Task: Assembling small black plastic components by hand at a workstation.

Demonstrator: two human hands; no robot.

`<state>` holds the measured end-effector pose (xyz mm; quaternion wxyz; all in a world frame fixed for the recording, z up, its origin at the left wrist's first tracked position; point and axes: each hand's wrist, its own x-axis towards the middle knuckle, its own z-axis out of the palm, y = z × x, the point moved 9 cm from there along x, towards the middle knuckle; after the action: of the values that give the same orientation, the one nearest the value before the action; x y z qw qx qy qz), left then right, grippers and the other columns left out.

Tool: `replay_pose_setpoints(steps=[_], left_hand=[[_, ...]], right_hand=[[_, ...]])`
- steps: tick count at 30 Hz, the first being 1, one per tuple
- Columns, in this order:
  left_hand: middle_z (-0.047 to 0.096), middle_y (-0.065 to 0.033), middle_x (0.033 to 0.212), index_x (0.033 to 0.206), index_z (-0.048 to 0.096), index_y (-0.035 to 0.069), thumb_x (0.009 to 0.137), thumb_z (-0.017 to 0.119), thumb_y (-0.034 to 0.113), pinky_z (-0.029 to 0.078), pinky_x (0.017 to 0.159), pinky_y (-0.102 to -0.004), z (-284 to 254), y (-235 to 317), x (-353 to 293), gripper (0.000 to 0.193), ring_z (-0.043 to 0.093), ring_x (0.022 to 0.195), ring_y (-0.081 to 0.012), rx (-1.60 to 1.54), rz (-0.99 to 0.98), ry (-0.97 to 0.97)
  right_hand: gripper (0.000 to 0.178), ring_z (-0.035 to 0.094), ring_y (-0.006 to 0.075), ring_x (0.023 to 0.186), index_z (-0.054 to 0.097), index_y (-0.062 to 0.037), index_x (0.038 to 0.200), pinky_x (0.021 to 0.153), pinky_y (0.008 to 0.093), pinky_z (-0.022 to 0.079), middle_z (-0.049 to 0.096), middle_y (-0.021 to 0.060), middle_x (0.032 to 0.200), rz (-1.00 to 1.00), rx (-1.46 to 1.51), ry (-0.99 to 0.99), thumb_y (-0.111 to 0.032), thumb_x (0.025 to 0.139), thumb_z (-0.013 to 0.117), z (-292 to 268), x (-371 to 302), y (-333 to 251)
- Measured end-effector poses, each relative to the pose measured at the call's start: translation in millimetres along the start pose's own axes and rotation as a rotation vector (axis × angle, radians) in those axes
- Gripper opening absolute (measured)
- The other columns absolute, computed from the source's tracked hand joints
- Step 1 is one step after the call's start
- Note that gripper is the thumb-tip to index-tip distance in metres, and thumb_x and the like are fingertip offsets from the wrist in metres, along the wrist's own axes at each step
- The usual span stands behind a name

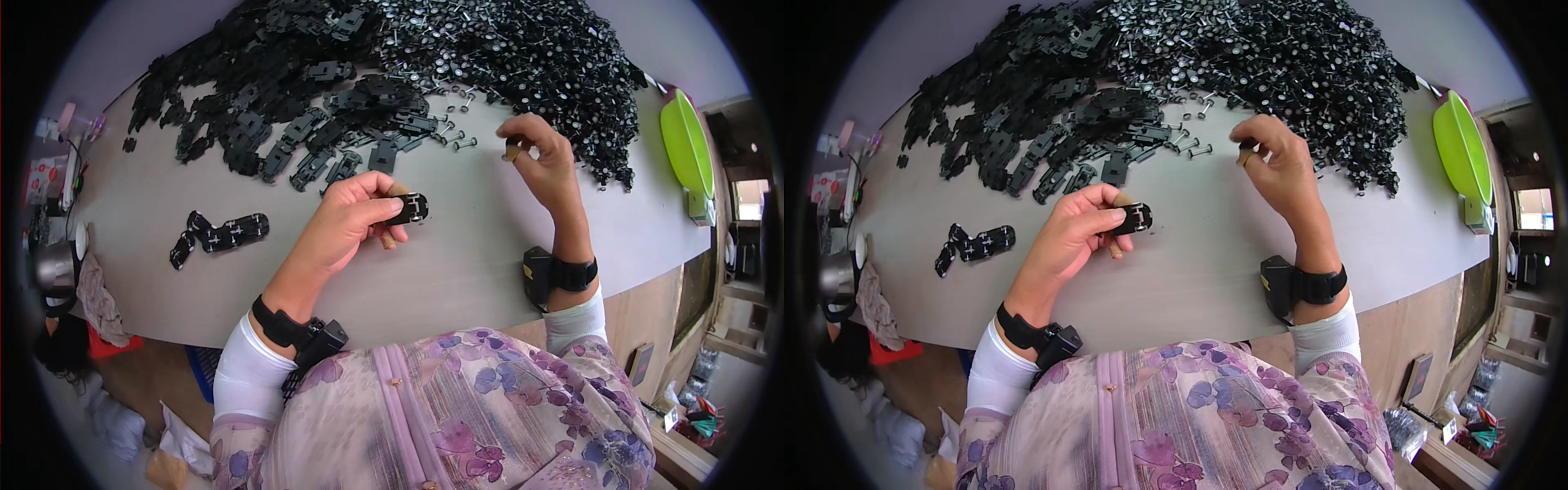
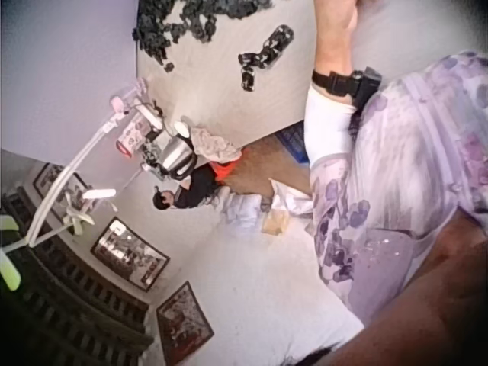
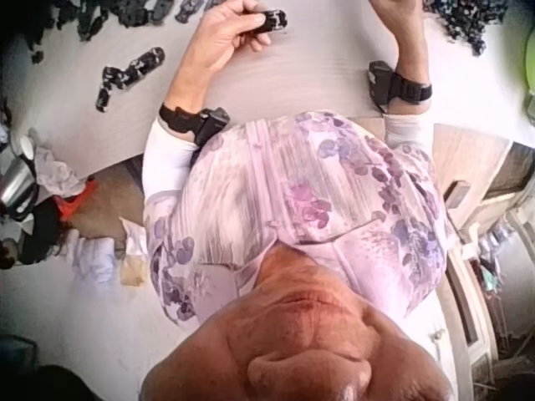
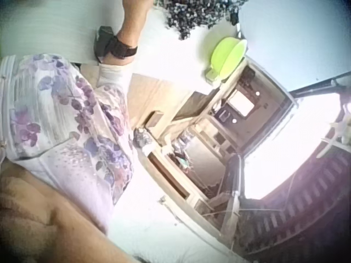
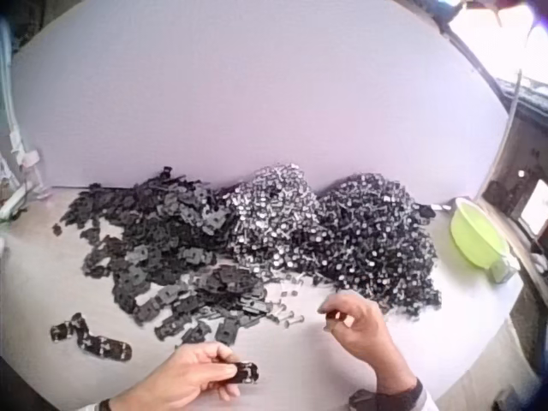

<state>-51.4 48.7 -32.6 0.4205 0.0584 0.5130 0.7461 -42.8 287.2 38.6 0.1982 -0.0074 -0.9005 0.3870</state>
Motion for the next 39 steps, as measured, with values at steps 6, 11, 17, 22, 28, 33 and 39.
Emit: replay_pose_setpoints(steps=[6, 11, 17, 22, 28, 33, 39], left_hand=[[0.066, -0.0073, 0.087, 0.109, 0.060, -0.003, 0.090, 0.059, 0.008, 0.053, 0.053, -0.0223, 0.5, 0.3, 0.2, 0.022, 0.065, 0.063, -0.0112, 0.011, 0.000, -0.005], [0.066, -0.0073, 0.088, 0.108, 0.061, -0.002, 0.090, 0.058, 0.008, 0.053, 0.053, -0.0221, 1.1, 0.0, 0.1, 0.021, 0.065, 0.062, -0.0108, 0.016, -0.010, 0.002], [0.066, -0.0071, 0.088, 0.110, 0.060, -0.002, 0.093, 0.058, 0.011, 0.053, 0.053, -0.0215, 0.8, 0.0, -1.1, 0.022, 0.065, 0.063, -0.0113, 0.023, -0.023, 0.005], [0.065, -0.0078, 0.088, 0.112, 0.060, -0.003, 0.094, 0.057, 0.012, 0.054, 0.054, -0.0220, -0.1, 0.5, -1.9, 0.024, 0.065, 0.064, -0.0125, 0.030, -0.022, 0.025], [0.063, -0.0077, 0.092, 0.112, 0.059, -0.004, 0.094, 0.060, 0.023, 0.055, 0.056, -0.0232, 0.9, 0.1, -1.0, 0.032, 0.067, 0.066, -0.0147, 0.007, -0.040, 0.007], [0.066, -0.0135, 0.095, 0.117, 0.057, -0.007, 0.100, 0.050, 0.025, 0.057, 0.060, -0.0275, -3.3, -0.8, 0.3, 0.037, 0.068, 0.071, -0.0182, -0.072, -0.043, 0.003], [0.064, -0.0183, 0.109, 0.124, 0.053, -0.009, 0.100, 0.047, 0.022, 0.056, 0.082, -0.0336, 18.6, -2.8, -2.5, 0.039, 0.067, 0.093, -0.0267, -0.373, -0.086, -0.218]], right_hand=[[0.013, 0.057, 0.0220, 0.066, 0.061, 0.0002, 0.083, 0.060, 0.0331, 0.046, 0.061, 0.0088, 0.083, 0.057, -0.074, -0.208, 0.002, 0.071, 0.061, 33.9, -11.3, -16.3], [0.011, 0.056, 0.0224, 0.064, 0.061, 0.0008, 0.079, 0.060, 0.0342, 0.045, 0.061, 0.0094, 0.081, 0.188, -0.109, -0.168, -0.007, 0.074, 0.066, 23.9, -11.0, 2.0], [0.024, 0.061, 0.0221, 0.068, 0.065, -0.0012, 0.097, 0.063, 0.0336, 0.047, 0.063, 0.0120, 0.076, 0.063, -0.071, -0.246, -0.005, 0.074, 0.066, 14.5, -9.6, -6.2], [0.024, 0.061, 0.0231, 0.063, 0.064, 0.0009, 0.097, 0.061, 0.0328, 0.047, 0.065, 0.0141, 0.072, 0.191, -0.113, -0.439, -0.002, 0.073, 0.064, 30.5, -18.7, -24.5], [0.022, 0.062, 0.0263, 0.070, 0.062, 0.0015, 0.093, 0.062, 0.0352, 0.048, 0.064, 0.0112, 0.085, -0.088, -0.014, -0.434, 0.005, 0.071, 0.058, 34.9, -18.9, -39.0], [0.020, 0.057, 0.0168, 0.069, 0.058, 0.0014, 0.084, 0.059, 0.0284, 0.046, 0.059, 0.0072, 0.088, -0.133, -0.017, -0.435, 0.013, 0.068, 0.055, 45.8, -23.4, -45.5], [0.021, 0.060, 0.0258, 0.069, 0.061, -0.0008, 0.085, 0.058, 0.0318, 0.049, 0.056, 0.0097, 0.086, -0.371, 0.242, -0.290, 0.009, 0.067, 0.064, 59.1, -41.6, -107.4]])
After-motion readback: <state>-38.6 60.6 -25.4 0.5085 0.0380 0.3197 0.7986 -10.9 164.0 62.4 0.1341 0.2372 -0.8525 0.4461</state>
